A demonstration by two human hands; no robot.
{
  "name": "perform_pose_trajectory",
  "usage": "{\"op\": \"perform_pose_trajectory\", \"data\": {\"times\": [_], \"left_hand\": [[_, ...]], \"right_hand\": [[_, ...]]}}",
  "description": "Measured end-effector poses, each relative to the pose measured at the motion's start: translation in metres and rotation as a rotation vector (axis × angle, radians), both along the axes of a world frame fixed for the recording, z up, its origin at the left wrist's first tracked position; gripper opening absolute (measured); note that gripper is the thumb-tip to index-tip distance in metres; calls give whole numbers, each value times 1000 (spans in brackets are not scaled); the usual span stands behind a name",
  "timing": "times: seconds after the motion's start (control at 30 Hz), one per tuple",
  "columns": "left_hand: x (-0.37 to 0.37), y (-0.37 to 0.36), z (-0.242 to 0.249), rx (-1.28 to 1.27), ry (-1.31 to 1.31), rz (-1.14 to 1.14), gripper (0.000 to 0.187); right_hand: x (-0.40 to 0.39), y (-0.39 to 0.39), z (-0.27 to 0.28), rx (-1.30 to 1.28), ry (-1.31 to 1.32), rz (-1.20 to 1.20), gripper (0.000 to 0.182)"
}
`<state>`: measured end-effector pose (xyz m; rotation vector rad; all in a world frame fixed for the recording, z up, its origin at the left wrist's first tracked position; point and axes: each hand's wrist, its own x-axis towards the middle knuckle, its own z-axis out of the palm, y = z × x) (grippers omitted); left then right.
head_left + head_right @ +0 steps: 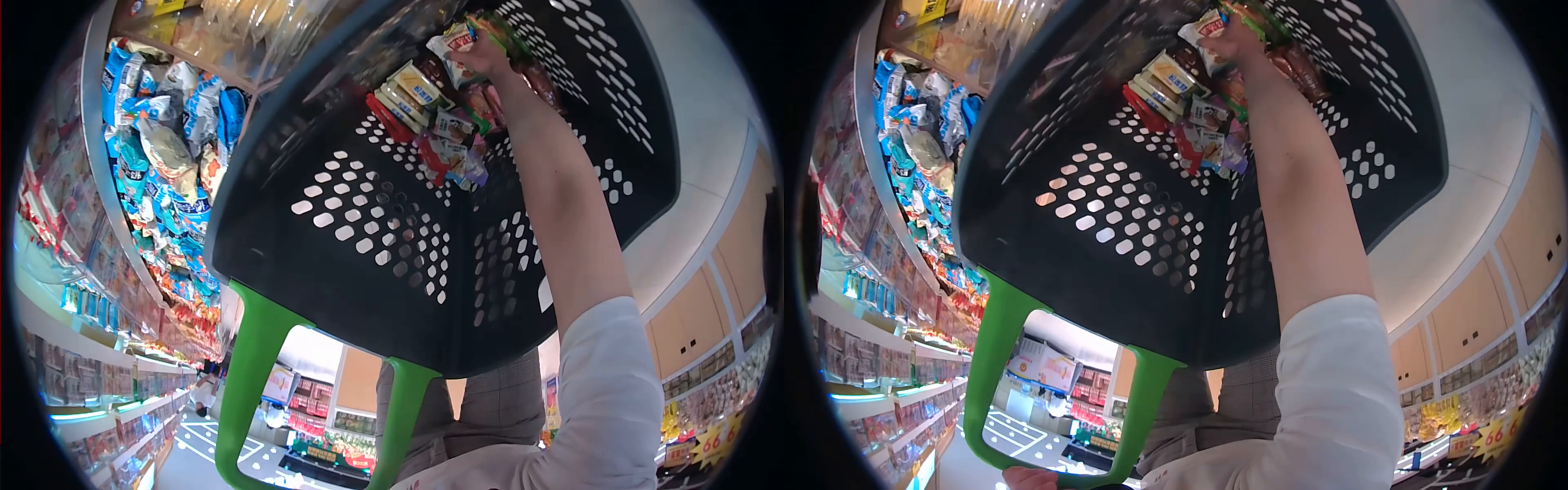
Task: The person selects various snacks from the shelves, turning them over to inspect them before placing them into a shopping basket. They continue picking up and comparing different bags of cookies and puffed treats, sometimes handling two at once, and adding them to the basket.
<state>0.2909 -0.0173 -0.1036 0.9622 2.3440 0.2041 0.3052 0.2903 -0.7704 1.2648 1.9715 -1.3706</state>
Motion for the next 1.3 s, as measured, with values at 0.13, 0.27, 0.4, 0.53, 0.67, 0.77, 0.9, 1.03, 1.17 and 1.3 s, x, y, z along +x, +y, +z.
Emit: {"op": "perform_pose_trajectory", "data": {"times": [0.13,0.27,0.4,0.53,0.67,0.77,0.9,1.03,1.17,1.3], "left_hand": [[-1,5,2,-27,-15,1,11],[3,4,6,-27,8,-7,11],[18,-11,11,-26,157,0,15],[25,-27,-10,272,268,57,16],[20,-12,-11,304,242,40,9],[18,2,-10,295,249,26,8],[18,21,-14,494,245,-19,11],[18,38,-15,685,173,-94,10],[8,45,-9,755,-50,-140,6],[-21,61,3,813,-11,-272,6]], "right_hand": [[-3,-18,6,298,-66,13,113],[13,-17,20,734,100,55,99],[46,1,45,523,20,-59,76],[86,21,36,117,-150,44,64],[106,-7,135,212,-48,235,51],[119,-34,198,-4,-27,299,45],[146,-67,316,41,266,-57,33],[203,-97,425,206,387,-434,22],[267,-136,480,215,376,-809,17],[283,-188,532,182,340,-1043,17]]}}
